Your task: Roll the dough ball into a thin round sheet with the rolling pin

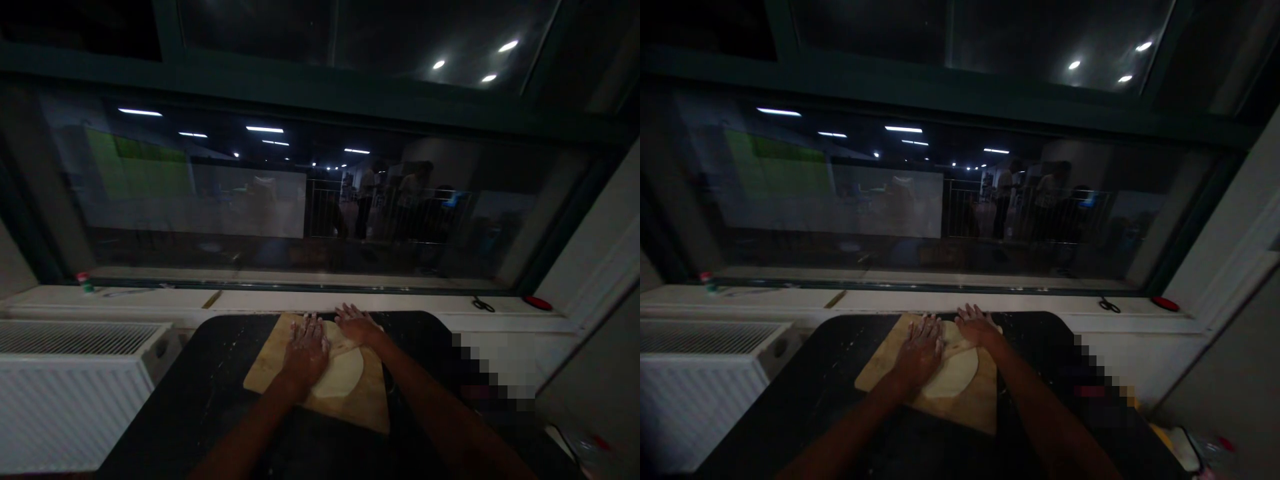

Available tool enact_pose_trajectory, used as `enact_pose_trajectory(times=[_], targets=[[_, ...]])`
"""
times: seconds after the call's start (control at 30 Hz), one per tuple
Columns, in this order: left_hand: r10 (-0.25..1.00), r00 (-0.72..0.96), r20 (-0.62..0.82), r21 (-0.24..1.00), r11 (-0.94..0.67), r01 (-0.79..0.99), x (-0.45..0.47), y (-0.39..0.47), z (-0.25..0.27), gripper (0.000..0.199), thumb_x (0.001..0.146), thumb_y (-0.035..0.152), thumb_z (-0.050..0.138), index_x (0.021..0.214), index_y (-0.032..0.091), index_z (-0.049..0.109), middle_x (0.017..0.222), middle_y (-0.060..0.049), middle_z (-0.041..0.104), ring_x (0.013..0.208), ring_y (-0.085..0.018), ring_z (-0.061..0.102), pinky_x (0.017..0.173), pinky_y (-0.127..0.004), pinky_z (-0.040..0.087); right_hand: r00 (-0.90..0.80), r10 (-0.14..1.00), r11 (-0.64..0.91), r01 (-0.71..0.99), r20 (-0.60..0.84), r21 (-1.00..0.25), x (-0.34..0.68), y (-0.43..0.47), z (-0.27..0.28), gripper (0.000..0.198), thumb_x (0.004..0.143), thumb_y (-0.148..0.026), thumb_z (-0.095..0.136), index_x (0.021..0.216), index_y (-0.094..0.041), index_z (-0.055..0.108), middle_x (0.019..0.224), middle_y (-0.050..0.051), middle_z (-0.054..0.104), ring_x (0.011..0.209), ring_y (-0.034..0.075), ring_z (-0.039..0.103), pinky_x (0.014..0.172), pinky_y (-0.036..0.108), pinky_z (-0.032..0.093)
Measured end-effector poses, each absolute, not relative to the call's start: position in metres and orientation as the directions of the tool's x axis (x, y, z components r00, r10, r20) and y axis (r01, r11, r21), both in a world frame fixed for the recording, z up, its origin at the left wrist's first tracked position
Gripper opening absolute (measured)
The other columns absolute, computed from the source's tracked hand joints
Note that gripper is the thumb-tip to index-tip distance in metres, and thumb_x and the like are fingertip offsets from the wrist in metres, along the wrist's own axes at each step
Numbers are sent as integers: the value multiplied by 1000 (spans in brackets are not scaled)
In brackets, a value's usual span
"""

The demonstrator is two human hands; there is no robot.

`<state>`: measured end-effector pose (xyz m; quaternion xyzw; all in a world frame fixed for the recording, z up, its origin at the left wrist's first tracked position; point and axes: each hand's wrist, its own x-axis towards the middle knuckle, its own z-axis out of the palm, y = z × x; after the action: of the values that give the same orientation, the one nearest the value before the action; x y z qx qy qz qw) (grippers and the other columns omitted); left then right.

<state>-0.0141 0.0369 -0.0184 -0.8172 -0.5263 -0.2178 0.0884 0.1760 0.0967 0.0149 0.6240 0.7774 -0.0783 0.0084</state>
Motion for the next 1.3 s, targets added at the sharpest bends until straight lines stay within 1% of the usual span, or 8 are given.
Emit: enact_pose_trajectory(times=[0.1,0.3,0.5,0.7,0.83,0.93,1.1,1.3], targets=[[783,414,463,72,-499,863,-13,29,-19,48,99,31,33,141,14,49,150,-12,48,143,-28,38,118,-52,29,-153,988,150,985,-25,-89,185,67,10,54,102,-38,25,155,-25,30,165,6,13,151,29,9,116,61,15],[691,533,487,29,-623,782,-16,3,-24,49,99,25,32,145,14,44,151,-10,47,142,-26,39,119,-50,30,28,983,-15,997,183,-70,182,-23,-10,58,103,-36,16,146,-13,47,153,13,41,142,24,38,118,45,26],[661,566,494,33,-664,747,-27,-20,-33,54,98,24,33,152,20,33,156,-6,39,146,-24,32,121,-49,26,10,946,15,997,324,-74,170,-77,-31,57,102,-39,19,150,-16,41,157,7,34,147,26,27,121,46,18],[716,522,462,94,-626,774,-18,-16,-20,48,101,31,31,144,19,46,149,-8,51,139,-25,43,121,-51,25,-53,983,69,994,176,-83,184,1,-9,55,104,-39,17,146,-19,48,154,7,41,146,25,31,120,49,19],[780,445,440,122,-543,831,-11,4,-13,47,101,33,29,140,17,51,145,-10,55,138,-28,45,121,-54,23,-170,985,164,973,-19,-163,182,68,6,56,104,-44,18,154,-22,32,162,5,25,150,22,18,120,48,16],[820,385,424,122,-473,873,-11,19,-13,49,101,33,28,140,14,51,147,-13,51,141,-30,41,119,-57,23,-243,965,220,955,-99,-197,173,104,10,59,104,-52,19,155,-25,29,163,4,22,150,22,16,120,46,16],[837,324,442,113,-410,905,-13,27,-16,48,100,31,29,140,14,51,150,-13,47,143,-30,37,118,-57,25,-240,965,216,956,-106,-199,168,119,10,59,103,-55,19,156,-28,26,164,5,19,151,23,14,118,50,17],[797,408,445,108,-500,859,-10,12,-13,47,100,31,30,141,17,50,146,-11,53,139,-28,42,118,-52,28,-65,997,69,986,32,-151,181,57,5,57,103,-48,20,155,-26,28,165,5,14,151,26,11,117,53,19]])
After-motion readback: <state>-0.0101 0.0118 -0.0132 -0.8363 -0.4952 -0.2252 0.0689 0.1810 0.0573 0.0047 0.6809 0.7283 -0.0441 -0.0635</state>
